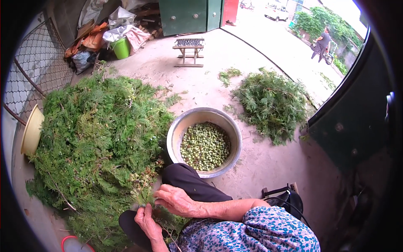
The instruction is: The person picks small green cones from branches by hand and drops them into a metal bowl.
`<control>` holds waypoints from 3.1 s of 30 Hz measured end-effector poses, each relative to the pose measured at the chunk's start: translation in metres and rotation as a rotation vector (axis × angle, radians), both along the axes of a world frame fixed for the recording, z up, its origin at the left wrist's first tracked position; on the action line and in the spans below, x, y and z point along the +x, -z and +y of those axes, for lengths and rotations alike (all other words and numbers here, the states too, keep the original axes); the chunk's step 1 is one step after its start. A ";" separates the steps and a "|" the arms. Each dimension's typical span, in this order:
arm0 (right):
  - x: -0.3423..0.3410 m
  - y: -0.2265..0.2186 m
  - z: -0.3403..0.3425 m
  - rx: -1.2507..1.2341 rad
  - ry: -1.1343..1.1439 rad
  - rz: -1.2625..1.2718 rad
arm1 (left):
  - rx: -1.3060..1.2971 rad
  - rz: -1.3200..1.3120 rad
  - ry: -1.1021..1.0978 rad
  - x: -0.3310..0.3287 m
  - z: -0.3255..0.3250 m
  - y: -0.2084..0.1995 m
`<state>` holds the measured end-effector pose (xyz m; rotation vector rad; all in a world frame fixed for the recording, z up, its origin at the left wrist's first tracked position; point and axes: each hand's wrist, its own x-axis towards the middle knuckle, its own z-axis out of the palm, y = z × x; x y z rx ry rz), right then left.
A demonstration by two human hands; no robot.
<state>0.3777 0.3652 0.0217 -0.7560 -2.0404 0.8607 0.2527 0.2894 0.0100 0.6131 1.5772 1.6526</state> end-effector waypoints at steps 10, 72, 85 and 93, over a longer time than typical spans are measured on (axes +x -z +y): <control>-0.008 0.012 0.017 -0.105 -0.067 0.018 | -0.097 0.388 0.184 0.024 0.020 -0.011; 0.033 0.009 0.038 -0.780 -0.399 0.459 | -0.166 -0.358 0.297 0.018 0.034 -0.021; 0.053 0.008 0.041 -0.989 -0.332 0.561 | -0.224 -0.403 0.292 0.040 0.045 -0.029; 0.067 -0.016 0.036 -0.972 -0.326 0.615 | -0.083 -0.409 0.368 0.049 0.045 -0.038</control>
